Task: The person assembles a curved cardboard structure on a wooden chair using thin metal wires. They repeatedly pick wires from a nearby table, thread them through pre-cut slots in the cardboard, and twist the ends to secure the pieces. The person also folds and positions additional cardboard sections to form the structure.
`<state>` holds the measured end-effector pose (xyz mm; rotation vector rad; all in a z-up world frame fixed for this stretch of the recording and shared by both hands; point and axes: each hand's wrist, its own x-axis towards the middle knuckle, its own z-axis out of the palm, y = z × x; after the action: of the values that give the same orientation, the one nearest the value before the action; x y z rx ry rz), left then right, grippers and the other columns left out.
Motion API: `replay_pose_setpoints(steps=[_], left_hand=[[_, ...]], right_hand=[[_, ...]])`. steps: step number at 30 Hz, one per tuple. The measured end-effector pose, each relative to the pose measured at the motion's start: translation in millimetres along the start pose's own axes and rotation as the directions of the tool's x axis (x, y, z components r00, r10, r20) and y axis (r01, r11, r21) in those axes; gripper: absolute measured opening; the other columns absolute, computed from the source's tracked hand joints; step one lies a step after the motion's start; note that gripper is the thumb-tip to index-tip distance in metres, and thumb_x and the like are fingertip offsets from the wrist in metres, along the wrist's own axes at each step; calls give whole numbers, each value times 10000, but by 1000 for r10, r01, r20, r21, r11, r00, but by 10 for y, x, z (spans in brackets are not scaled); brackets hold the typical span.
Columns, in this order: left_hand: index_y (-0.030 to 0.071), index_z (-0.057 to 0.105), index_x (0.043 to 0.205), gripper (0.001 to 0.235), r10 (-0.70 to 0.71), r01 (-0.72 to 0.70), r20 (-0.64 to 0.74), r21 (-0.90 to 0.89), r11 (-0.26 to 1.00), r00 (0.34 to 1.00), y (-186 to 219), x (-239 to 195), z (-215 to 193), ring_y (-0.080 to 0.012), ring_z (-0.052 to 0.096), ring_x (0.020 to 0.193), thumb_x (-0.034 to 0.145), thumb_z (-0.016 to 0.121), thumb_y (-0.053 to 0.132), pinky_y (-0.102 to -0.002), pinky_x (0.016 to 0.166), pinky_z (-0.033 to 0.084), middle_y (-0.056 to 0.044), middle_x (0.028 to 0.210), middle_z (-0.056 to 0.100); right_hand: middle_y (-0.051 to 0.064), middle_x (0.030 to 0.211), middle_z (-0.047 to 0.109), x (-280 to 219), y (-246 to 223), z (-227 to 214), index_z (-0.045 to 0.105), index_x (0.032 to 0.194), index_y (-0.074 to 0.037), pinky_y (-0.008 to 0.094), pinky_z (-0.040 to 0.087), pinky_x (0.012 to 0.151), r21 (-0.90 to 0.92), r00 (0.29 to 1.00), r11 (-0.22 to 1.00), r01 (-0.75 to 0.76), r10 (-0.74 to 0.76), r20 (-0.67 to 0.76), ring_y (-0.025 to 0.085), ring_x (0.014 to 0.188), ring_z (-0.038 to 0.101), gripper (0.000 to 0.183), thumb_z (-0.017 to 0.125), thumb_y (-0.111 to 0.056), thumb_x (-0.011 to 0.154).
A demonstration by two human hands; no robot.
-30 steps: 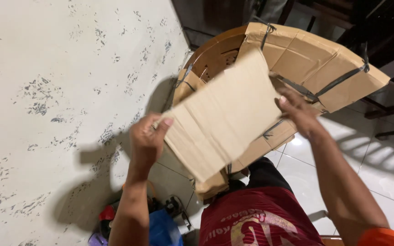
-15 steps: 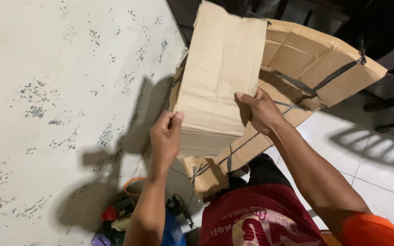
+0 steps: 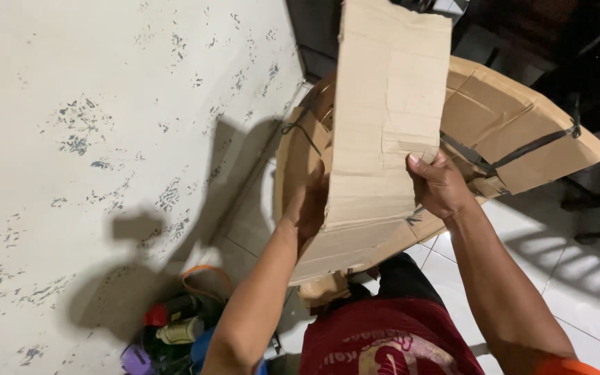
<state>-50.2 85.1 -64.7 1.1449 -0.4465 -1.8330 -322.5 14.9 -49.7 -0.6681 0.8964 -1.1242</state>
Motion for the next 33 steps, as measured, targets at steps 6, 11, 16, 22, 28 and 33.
replay_pose_setpoints(steps=[6, 11, 16, 22, 28, 33], left_hand=[[120, 438, 1545, 797, 116, -118, -258, 7, 993, 959, 265, 411, -148, -336, 682, 1143, 896, 804, 404, -490, 988, 554, -203, 1352, 614], [255, 744, 1030, 159, 553, -202, -125, 847, 492, 824, 1031, 541, -236, -36, 562, 662, 979, 733, 406, -258, 600, 443, 68, 712, 633], [160, 754, 1011, 170, 608, -205, -29, 928, 312, 793, 1508, 1078, -186, -279, 614, 684, 998, 684, 314, -428, 671, 497, -119, 687, 644], [266, 731, 1046, 297, 611, -109, -174, 911, 398, 772, 1700, 1942, -306, -141, 663, 729, 1017, 591, 527, -334, 716, 550, 4, 719, 655], [19, 656, 1193, 986, 147, 402, -466, 855, 328, 872, 1449, 1536, -887, -425, 590, 1251, 971, 116, 814, -555, 1107, 399, -245, 1227, 652], [9, 548, 1477, 1121, -254, 774, -771, 436, 459, 584, 915, 1342, -1562, -429, 737, 1036, 903, 286, 935, -524, 902, 557, -251, 1295, 676]], right_hand=[[19, 859, 635, 49, 172, -78, 668, 1120, -120, 417, 636, 703, -9, 988, 1000, -23, 21, -154, 192, 793, 680, 203, 740, -97, 933], [-18, 856, 590, 125, 382, 96, 656, 1185, -102, 316, 571, 694, -118, 946, 971, -207, 168, -276, 137, 729, 609, 196, 643, -105, 990], [-19, 757, 600, 760, 1106, 2, 637, 1110, -158, 333, 590, 689, 256, 925, 940, -226, 290, -247, 140, 643, 634, 120, 636, -109, 1001], [-22, 782, 650, 1569, 1897, -460, 624, 1106, -236, 339, 617, 690, 438, 873, 874, -212, 371, -316, 158, 653, 674, 110, 606, -154, 1035], [84, 1040, 737, 1888, 1886, -670, 625, 1233, -223, 548, 617, 886, 528, 816, 806, -270, 482, -319, 309, 949, 758, 214, 578, -143, 1040], [89, 1173, 743, 1812, 1685, -581, 624, 1276, -238, 588, 578, 979, 499, 802, 798, -337, 521, -292, 318, 1081, 741, 269, 556, -137, 1036]])
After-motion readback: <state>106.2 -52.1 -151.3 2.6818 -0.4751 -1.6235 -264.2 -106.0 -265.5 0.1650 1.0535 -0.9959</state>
